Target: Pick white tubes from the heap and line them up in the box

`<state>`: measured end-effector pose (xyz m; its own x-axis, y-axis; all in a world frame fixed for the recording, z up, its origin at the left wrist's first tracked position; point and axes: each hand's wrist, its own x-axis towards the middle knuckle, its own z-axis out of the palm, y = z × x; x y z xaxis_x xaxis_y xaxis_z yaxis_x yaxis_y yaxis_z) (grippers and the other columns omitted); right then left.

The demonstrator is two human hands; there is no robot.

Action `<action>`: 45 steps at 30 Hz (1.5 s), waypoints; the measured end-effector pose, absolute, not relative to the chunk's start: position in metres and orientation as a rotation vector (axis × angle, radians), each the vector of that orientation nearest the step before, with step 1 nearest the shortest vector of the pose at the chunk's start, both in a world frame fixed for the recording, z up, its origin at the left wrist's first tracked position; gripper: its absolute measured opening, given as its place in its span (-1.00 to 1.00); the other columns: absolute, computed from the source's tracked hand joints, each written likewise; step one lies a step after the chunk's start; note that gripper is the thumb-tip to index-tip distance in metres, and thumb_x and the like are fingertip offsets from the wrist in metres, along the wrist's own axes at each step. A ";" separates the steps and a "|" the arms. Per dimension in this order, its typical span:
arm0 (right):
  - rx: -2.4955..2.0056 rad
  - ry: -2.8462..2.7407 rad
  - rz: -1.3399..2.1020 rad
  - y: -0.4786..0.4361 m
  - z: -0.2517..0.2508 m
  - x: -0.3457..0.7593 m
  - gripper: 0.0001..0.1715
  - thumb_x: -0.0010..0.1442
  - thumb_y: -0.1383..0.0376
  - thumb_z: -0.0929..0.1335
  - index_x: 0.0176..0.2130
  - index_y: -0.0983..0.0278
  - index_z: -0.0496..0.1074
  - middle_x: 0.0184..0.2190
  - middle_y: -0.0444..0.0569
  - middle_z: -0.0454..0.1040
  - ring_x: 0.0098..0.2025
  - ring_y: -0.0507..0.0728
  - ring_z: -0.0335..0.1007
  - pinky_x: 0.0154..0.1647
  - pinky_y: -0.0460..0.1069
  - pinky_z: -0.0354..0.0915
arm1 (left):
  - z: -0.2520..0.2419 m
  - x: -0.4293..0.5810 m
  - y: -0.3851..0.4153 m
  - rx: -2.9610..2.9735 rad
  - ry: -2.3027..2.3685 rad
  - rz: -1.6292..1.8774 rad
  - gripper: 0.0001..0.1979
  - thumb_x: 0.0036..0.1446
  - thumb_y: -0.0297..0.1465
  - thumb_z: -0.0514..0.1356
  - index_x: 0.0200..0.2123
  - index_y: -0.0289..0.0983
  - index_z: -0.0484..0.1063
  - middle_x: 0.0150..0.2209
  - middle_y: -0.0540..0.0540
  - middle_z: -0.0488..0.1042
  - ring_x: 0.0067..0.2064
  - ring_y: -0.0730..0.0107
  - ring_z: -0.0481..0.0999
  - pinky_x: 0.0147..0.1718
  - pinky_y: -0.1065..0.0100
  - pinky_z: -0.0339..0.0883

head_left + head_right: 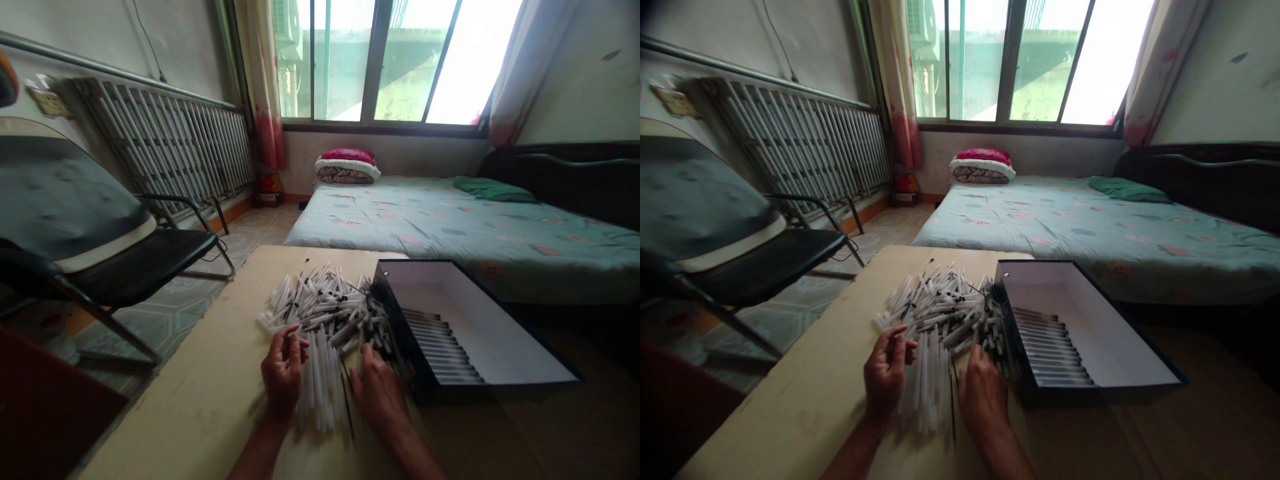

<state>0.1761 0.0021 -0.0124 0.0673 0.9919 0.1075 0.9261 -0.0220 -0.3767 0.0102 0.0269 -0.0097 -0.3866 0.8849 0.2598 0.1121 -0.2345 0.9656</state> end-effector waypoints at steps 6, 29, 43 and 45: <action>-1.980 -1.803 0.314 -0.002 -0.011 0.184 -0.85 0.10 0.46 0.23 -0.29 0.29 0.31 -0.42 0.04 0.47 -0.36 0.15 0.45 -0.42 -0.08 0.15 | -0.013 0.009 0.027 1.268 1.411 1.650 -0.73 0.04 -0.26 0.18 -0.18 -0.22 0.43 -0.52 -0.01 0.51 -0.55 0.38 0.48 -0.51 0.38 0.39; -1.996 -1.931 0.265 -0.031 -0.019 0.168 -0.89 0.07 0.44 0.27 -0.39 0.23 0.28 -0.42 -0.05 0.46 -0.41 0.13 0.44 -0.49 -0.07 0.04 | 0.000 0.015 0.032 0.847 1.066 1.479 -0.72 0.00 -0.18 0.21 -0.43 -0.29 0.33 -0.60 0.01 0.47 -0.70 0.55 0.32 -0.76 0.51 0.20; -1.336 -1.609 0.118 -0.036 -0.017 0.160 -0.90 0.19 0.36 0.22 -0.39 0.25 0.24 -0.63 -0.26 0.12 -0.66 -0.04 0.13 -0.59 -0.15 0.10 | -0.006 0.007 0.039 0.504 0.968 1.597 -0.71 -0.07 -0.24 0.29 -0.37 -0.31 0.34 -0.54 -0.03 0.54 -0.60 0.52 0.45 -0.59 0.49 0.36; -1.323 -1.639 0.088 -0.037 -0.017 0.159 -0.90 0.17 0.38 0.23 -0.41 0.25 0.24 -0.64 -0.28 0.07 -0.68 -0.05 0.08 -0.60 -0.14 0.07 | -0.006 0.006 0.040 0.501 0.967 1.596 -0.71 -0.06 -0.24 0.29 -0.36 -0.30 0.33 -0.54 -0.03 0.55 -0.60 0.53 0.45 -0.59 0.49 0.36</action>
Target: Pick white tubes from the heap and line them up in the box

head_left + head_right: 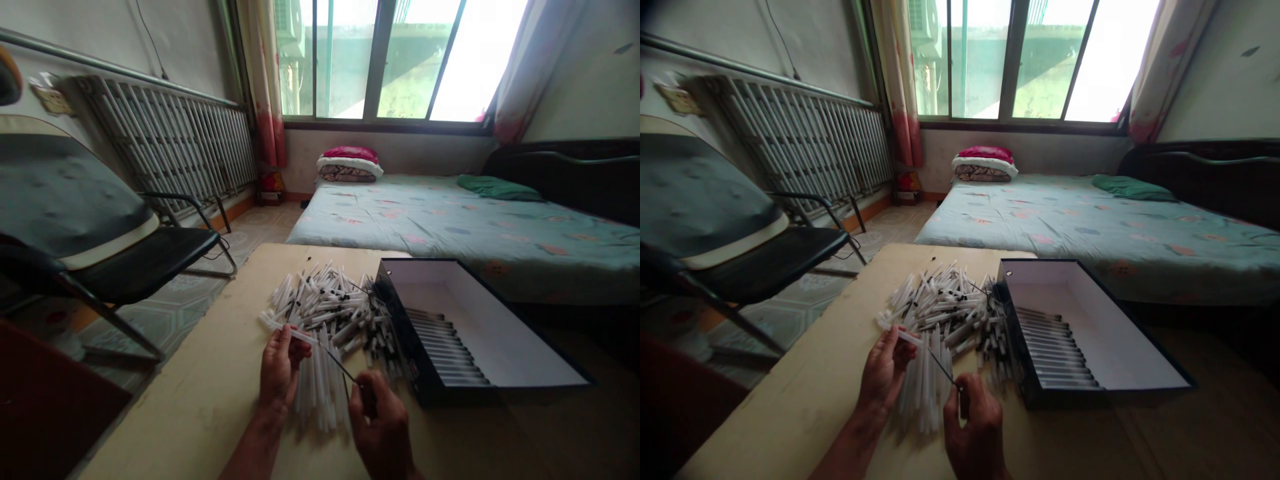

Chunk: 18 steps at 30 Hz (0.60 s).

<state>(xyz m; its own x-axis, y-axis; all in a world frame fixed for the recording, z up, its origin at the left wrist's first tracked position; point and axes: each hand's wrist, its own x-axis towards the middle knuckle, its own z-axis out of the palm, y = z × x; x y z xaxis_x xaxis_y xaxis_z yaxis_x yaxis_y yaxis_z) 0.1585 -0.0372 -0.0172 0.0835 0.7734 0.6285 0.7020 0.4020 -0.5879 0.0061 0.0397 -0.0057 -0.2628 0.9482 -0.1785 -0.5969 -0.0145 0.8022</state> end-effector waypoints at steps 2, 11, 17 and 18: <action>-1.315 -1.665 0.086 -0.038 -0.018 0.158 -0.90 0.16 0.39 0.23 -0.41 0.25 0.24 -0.64 -0.28 0.05 -0.67 -0.05 0.08 -0.60 -0.14 0.06 | -0.006 0.006 0.040 0.500 0.966 1.591 -0.72 -0.05 -0.25 0.28 -0.36 -0.30 0.33 -0.54 -0.03 0.55 -0.60 0.54 0.45 -0.59 0.50 0.36; -1.321 -1.676 0.125 -0.034 -0.021 0.159 -0.90 0.17 0.39 0.22 -0.40 0.24 0.23 -0.62 -0.29 0.01 -0.67 -0.05 0.07 -0.60 -0.13 0.04 | -0.005 0.010 0.038 0.650 0.968 1.503 -0.75 -0.01 -0.25 0.25 -0.37 -0.29 0.33 -0.56 -0.01 0.53 -0.61 0.49 0.45 -0.62 0.46 0.34; -1.323 -1.599 0.341 -0.035 -0.022 0.159 -0.96 0.18 0.34 0.23 -0.29 0.26 0.24 -0.63 -0.31 -0.05 -0.67 -0.03 0.05 -0.61 -0.13 0.03 | -0.001 0.013 0.030 0.813 0.818 1.318 -0.81 0.02 -0.30 0.24 -0.40 -0.31 0.37 -0.52 -0.07 0.55 -0.60 0.46 0.46 -0.59 0.42 0.34; -1.318 -1.553 0.383 -0.035 -0.021 0.158 -0.93 0.19 0.32 0.22 -0.27 0.26 0.25 -0.63 -0.31 -0.03 -0.66 -0.03 0.06 -0.61 -0.13 0.04 | -0.001 0.015 0.028 0.845 0.775 1.257 -0.81 0.02 -0.31 0.25 -0.39 -0.33 0.39 -0.51 -0.09 0.55 -0.59 0.44 0.47 -0.58 0.41 0.35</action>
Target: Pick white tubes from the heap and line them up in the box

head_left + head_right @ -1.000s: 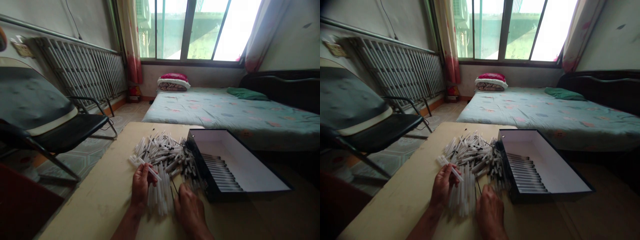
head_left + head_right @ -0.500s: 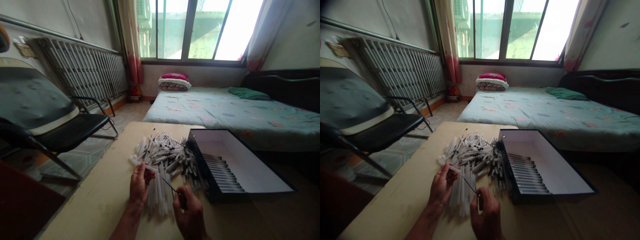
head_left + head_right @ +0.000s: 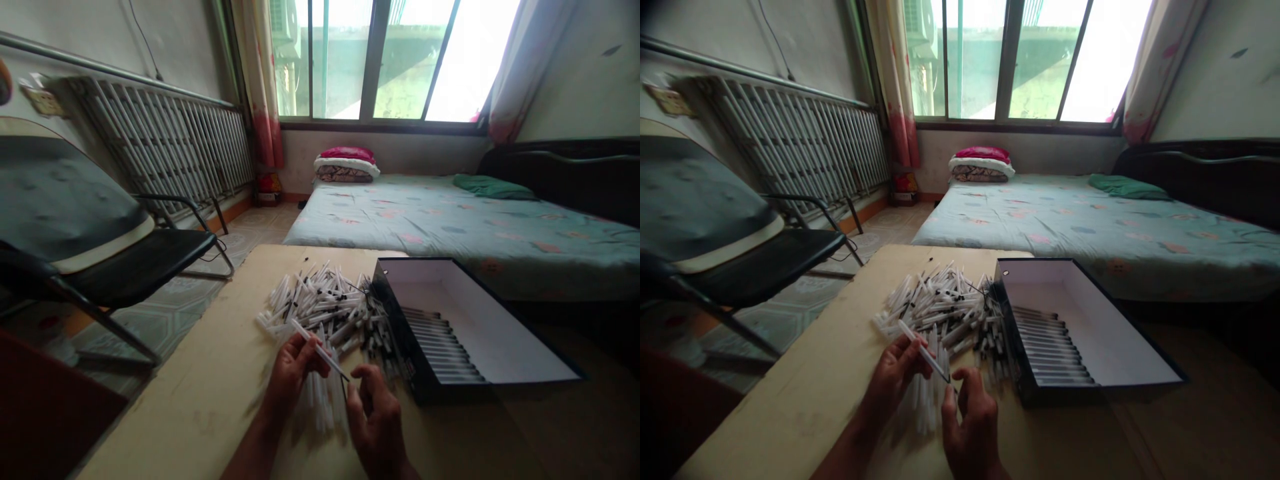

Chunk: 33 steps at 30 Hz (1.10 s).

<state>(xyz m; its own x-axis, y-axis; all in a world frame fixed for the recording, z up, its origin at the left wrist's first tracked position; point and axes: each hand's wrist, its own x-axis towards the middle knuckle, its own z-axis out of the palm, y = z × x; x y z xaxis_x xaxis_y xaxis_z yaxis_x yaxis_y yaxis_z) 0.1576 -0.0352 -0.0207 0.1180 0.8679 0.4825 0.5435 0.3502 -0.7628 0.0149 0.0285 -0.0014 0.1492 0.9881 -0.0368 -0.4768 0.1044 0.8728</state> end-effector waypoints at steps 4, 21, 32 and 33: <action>-1.287 -1.319 0.583 -0.038 -0.012 0.155 -0.77 0.24 0.19 0.16 -0.20 0.27 0.27 -0.62 -0.27 0.09 -0.63 -0.01 0.09 -0.60 -0.12 0.05 | -0.004 0.020 0.025 0.845 0.659 1.075 -0.82 -0.02 -0.38 0.29 -0.38 -0.40 0.46 -0.47 -0.21 0.58 -0.53 0.31 0.54 -0.51 0.32 0.42; -1.915 -1.895 -0.084 0.020 -0.012 0.194 -0.79 0.12 0.49 0.23 -0.42 0.26 0.38 -0.38 0.02 0.39 -0.34 0.16 0.35 -0.39 -0.03 0.16 | -0.006 0.002 0.040 0.168 0.688 1.441 -0.82 0.16 -0.57 0.08 -0.41 -0.36 0.45 -0.54 -0.07 0.58 -0.51 0.46 0.57 -0.53 0.50 0.48; -2.063 -1.873 -0.128 0.037 -0.013 0.185 -0.86 0.07 0.47 0.27 -0.42 0.28 0.38 -0.38 0.11 0.42 -0.35 0.21 0.38 -0.49 -0.02 0.11 | -0.005 0.006 0.037 0.309 0.731 1.472 -0.97 0.05 -0.52 0.22 -0.37 -0.37 0.46 -0.50 -0.10 0.59 -0.49 0.41 0.58 -0.47 0.44 0.50; -2.037 -1.877 -0.120 0.037 -0.012 0.186 -0.86 0.07 0.47 0.26 -0.42 0.28 0.36 -0.38 0.09 0.42 -0.34 0.20 0.38 -0.46 -0.02 0.14 | -0.006 0.006 0.037 0.323 0.739 1.478 -0.96 0.04 -0.52 0.23 -0.37 -0.37 0.46 -0.50 -0.11 0.59 -0.48 0.41 0.58 -0.46 0.43 0.50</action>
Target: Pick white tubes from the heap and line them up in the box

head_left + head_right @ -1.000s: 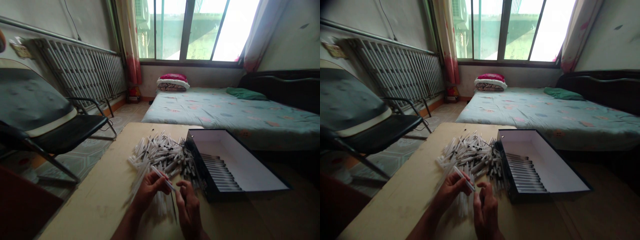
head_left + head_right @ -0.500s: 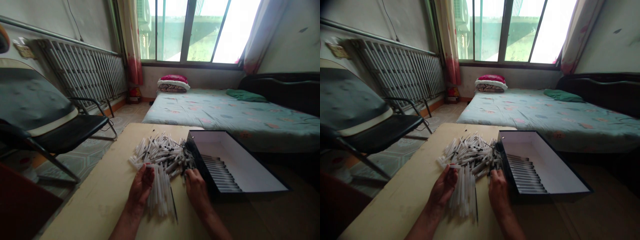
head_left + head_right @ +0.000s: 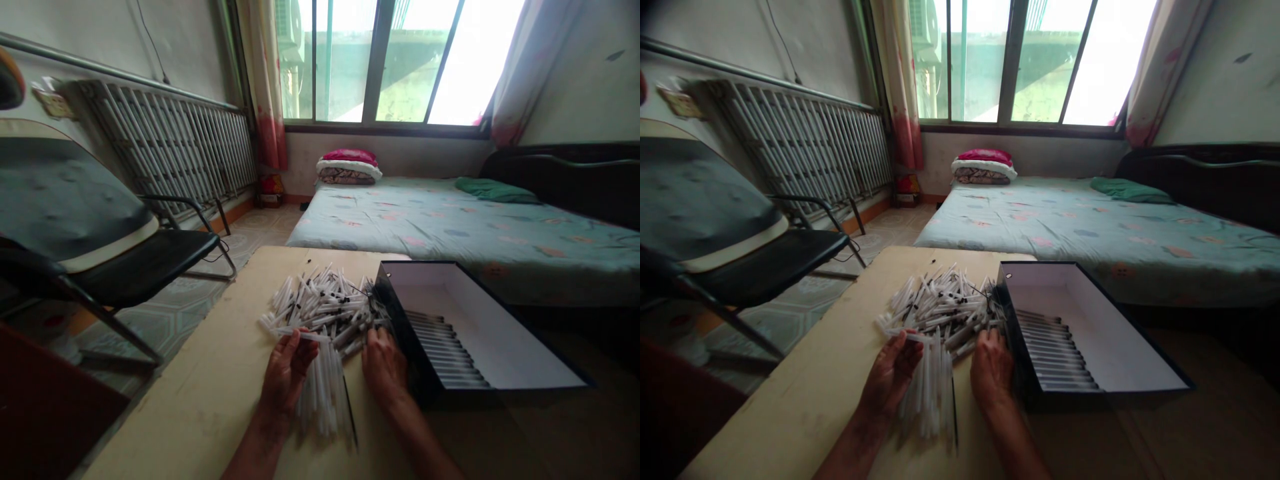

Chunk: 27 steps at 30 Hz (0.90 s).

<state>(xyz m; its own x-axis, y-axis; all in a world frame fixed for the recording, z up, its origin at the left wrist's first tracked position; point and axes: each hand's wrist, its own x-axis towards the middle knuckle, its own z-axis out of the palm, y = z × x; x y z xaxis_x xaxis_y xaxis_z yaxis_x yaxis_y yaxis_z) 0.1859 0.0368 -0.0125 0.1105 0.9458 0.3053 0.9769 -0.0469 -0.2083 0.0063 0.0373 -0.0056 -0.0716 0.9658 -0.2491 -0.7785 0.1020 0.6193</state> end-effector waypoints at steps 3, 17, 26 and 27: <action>-1.812 -1.817 0.071 0.029 -0.008 0.185 -0.90 0.12 0.44 0.25 -0.39 0.26 0.30 -0.40 -0.02 0.42 -0.33 0.13 0.39 -0.36 -0.05 0.22 | -0.006 0.007 0.038 0.374 0.786 1.495 -0.91 -0.01 -0.49 0.27 -0.37 -0.36 0.46 -0.49 -0.11 0.59 -0.47 0.40 0.58 -0.45 0.43 0.49; -1.214 -1.362 0.626 -0.001 -0.024 0.162 -0.84 0.21 0.26 0.27 -0.22 0.29 0.38 -0.40 -0.07 0.43 -0.36 0.06 0.40 -0.35 -0.07 0.34 | 0.002 0.018 0.031 0.645 0.954 1.428 -0.76 -0.15 -0.34 0.36 -0.40 -0.35 0.48 -0.50 -0.10 0.58 -0.49 0.32 0.57 -0.43 0.34 0.45; -1.218 -1.369 0.614 -0.002 -0.026 0.162 -0.87 0.17 0.29 0.32 -0.25 0.28 0.39 -0.37 -0.06 0.46 -0.34 0.07 0.42 -0.33 -0.07 0.36 | 0.000 0.020 0.029 0.709 0.938 1.379 -0.78 -0.12 -0.34 0.34 -0.39 -0.34 0.48 -0.50 -0.10 0.57 -0.48 0.30 0.56 -0.42 0.32 0.44; -1.220 -1.367 0.621 -0.002 -0.026 0.162 -0.87 0.16 0.29 0.32 -0.25 0.28 0.39 -0.38 -0.07 0.46 -0.35 0.06 0.42 -0.34 -0.07 0.36 | -0.001 0.020 0.029 0.712 0.937 1.378 -0.79 -0.11 -0.35 0.34 -0.39 -0.34 0.47 -0.50 -0.10 0.57 -0.48 0.30 0.56 -0.42 0.32 0.44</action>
<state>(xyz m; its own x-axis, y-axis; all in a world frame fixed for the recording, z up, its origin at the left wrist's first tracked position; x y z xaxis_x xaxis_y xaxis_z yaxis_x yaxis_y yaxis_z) 0.1621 -0.0021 -0.0256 0.1834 0.9040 0.3863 0.3040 0.3215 -0.8968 0.0196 0.0294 -0.0006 -0.0477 0.9902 -0.1316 -0.4870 0.0920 0.8685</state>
